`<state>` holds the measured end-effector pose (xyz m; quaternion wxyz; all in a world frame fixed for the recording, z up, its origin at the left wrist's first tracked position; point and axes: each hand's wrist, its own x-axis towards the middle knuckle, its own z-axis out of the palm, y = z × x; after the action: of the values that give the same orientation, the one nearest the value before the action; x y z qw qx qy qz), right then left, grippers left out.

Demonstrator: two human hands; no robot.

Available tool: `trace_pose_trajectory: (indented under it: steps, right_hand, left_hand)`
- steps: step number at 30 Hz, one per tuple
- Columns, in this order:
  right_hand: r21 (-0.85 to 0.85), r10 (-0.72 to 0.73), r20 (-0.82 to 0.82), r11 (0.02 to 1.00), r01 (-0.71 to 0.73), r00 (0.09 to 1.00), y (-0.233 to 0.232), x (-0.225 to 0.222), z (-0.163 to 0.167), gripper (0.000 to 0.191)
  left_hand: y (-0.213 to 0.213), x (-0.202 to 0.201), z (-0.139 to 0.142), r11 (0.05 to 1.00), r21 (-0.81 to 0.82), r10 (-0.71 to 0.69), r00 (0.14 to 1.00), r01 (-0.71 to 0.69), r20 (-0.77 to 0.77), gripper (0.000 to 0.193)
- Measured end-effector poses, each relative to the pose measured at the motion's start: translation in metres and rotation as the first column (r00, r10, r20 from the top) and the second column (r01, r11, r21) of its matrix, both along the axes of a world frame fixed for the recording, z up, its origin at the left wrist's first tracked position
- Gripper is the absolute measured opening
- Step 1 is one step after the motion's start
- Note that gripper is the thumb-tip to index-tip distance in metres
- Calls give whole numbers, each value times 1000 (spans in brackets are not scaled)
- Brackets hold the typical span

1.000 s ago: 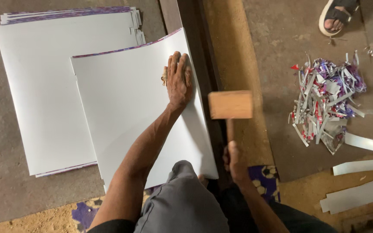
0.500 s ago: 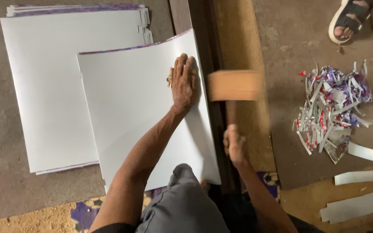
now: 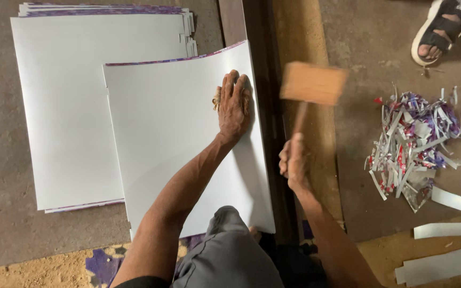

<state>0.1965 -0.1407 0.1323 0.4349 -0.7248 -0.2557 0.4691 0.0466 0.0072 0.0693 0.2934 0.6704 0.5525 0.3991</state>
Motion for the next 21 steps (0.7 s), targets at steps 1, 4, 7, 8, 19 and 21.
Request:
trace_pose_trajectory:
  steps: [1,4,7,8,19,21]
  right_hand:
    - [-35,176,136,984,-172,975,2,-2,-1,57]
    - [-15,-80,-141,997,79,987,11,-4,-4,58]
    - [56,-61,-104,996,67,993,25,-3,-4,55]
    - [41,-14,-44,999,16,999,31,-2,-2,56]
    - [68,-56,3,996,56,998,65,-12,23,56]
    - [106,-82,-63,990,88,995,67,-14,23,55]
  left_hand:
    - [-1,-1,-1,1000,11,8,1000,-8,15,42]
    - [0,-2,-2,1000,30,0,1000,1,-23,44]
    - [2,-2,-1,1000,29,7,1000,-8,25,42]
    - [2,-2,1,1000,31,2,1000,-3,16,41]
    - [-1,-5,4,999,49,2,1000,-1,-11,39]
    - [-1,-5,5,999,54,2,1000,-2,-9,38]
